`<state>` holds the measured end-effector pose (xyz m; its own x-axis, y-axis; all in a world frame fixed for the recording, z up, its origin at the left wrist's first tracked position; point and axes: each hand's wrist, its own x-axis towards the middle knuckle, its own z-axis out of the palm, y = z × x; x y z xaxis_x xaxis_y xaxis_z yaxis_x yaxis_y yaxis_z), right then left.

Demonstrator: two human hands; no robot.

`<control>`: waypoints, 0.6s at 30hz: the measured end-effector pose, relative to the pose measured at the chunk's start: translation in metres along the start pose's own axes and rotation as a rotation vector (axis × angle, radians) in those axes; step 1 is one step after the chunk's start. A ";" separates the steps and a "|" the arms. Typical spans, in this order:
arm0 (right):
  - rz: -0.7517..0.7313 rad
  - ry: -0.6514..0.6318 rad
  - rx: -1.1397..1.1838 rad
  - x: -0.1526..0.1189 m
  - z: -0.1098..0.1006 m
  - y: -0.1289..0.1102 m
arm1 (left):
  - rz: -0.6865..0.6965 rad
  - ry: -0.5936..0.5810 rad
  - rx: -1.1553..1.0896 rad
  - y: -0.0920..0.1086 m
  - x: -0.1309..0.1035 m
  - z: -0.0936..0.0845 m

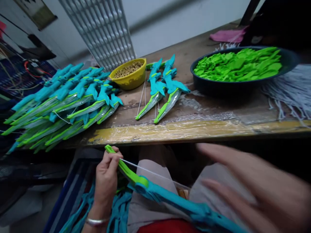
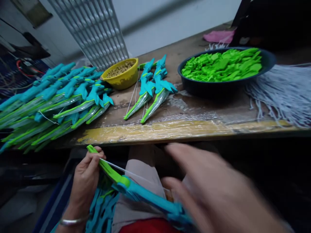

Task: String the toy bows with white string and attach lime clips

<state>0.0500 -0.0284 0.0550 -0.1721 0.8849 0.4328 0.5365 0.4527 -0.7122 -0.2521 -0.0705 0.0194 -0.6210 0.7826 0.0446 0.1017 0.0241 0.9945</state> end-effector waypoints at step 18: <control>0.614 -0.473 0.946 0.034 0.076 -0.066 | 0.110 -0.077 -0.338 0.026 -0.060 0.042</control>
<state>-0.0542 -0.0196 0.0752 -0.4910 0.8428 -0.2203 -0.1440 -0.3280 -0.9336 -0.1792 -0.0906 0.0385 -0.5591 0.8138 0.1583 -0.1064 -0.2598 0.9598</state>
